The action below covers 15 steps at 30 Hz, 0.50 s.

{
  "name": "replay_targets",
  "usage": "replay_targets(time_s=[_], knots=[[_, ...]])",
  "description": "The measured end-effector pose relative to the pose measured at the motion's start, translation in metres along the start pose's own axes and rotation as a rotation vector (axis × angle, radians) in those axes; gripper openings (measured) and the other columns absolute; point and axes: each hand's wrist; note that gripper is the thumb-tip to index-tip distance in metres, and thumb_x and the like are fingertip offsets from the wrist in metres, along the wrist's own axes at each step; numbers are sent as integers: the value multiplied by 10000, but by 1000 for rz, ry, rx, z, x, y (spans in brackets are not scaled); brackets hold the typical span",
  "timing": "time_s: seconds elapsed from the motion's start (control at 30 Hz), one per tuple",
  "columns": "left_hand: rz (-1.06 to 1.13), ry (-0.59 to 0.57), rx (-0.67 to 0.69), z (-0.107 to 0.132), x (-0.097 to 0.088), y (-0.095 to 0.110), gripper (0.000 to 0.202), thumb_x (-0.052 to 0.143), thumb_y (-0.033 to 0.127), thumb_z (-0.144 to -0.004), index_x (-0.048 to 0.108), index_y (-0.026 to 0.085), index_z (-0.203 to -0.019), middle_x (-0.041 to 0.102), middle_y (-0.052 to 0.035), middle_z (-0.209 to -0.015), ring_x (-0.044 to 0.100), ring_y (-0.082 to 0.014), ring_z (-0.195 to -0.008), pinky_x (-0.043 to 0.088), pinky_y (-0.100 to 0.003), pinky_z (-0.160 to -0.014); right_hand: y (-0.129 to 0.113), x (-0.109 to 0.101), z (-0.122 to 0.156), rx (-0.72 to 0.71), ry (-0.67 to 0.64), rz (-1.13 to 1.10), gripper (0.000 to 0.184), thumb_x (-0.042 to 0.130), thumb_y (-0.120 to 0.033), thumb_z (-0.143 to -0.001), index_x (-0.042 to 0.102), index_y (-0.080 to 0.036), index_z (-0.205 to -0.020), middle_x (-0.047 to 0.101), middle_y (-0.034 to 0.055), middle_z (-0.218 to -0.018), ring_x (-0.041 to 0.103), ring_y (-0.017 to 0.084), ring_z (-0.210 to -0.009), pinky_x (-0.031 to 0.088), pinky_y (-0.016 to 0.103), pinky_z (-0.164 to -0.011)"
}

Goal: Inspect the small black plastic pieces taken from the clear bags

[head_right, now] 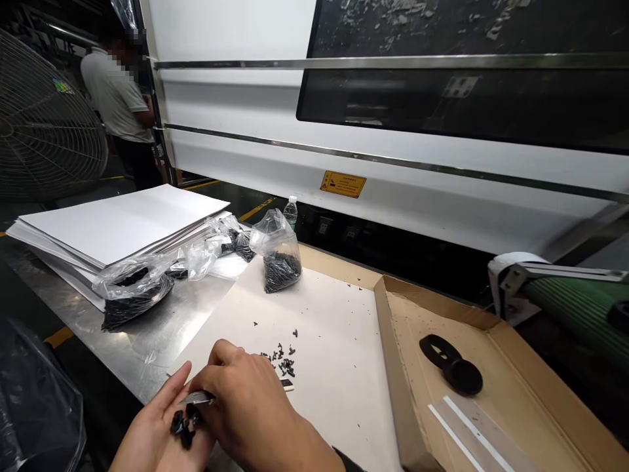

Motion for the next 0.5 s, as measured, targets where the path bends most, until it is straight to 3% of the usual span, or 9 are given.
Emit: replay_targets(time_s=[0.13,0.27,0.37,0.5], knots=[[44,-2,-5,1,-1,3,357,442,248,-938,689,118,-717,693,-70,-635,677,-173,-631,558,-309,-689,2,1,2,-14,53,-71,300,650,-71,-748,701,-292,-946,595,-15,-908,593,130,-735,442,229,-657],[-48,-99,35,3,4,6,356,418,262,-944,653,46,-1101,724,-169,-958,682,-249,-922,532,-368,-846,8,9,8,-63,126,-114,227,642,-105,-757,710,-267,-902,590,19,-881,579,143,-724,441,235,-614],[-88,-186,55,5,8,7,458,346,312,-960,530,34,-1275,576,-215,-1290,531,-322,-1198,476,-443,-952,11,18,9,-41,111,-82,186,687,-180,-739,713,-250,-909,599,41,-856,591,164,-698,452,252,-592],[-78,-208,95,7,14,7,477,294,343,-965,557,75,-1261,502,-164,-1380,429,-340,-1284,359,-522,-1052,12,28,9,-4,88,-59,215,687,-229,-740,689,-267,-951,616,41,-902,615,176,-705,464,260,-591]])
Point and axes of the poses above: each hand's wrist, its own z-axis away from the middle knuckle, its own x-axis out of the palm, y = z × x
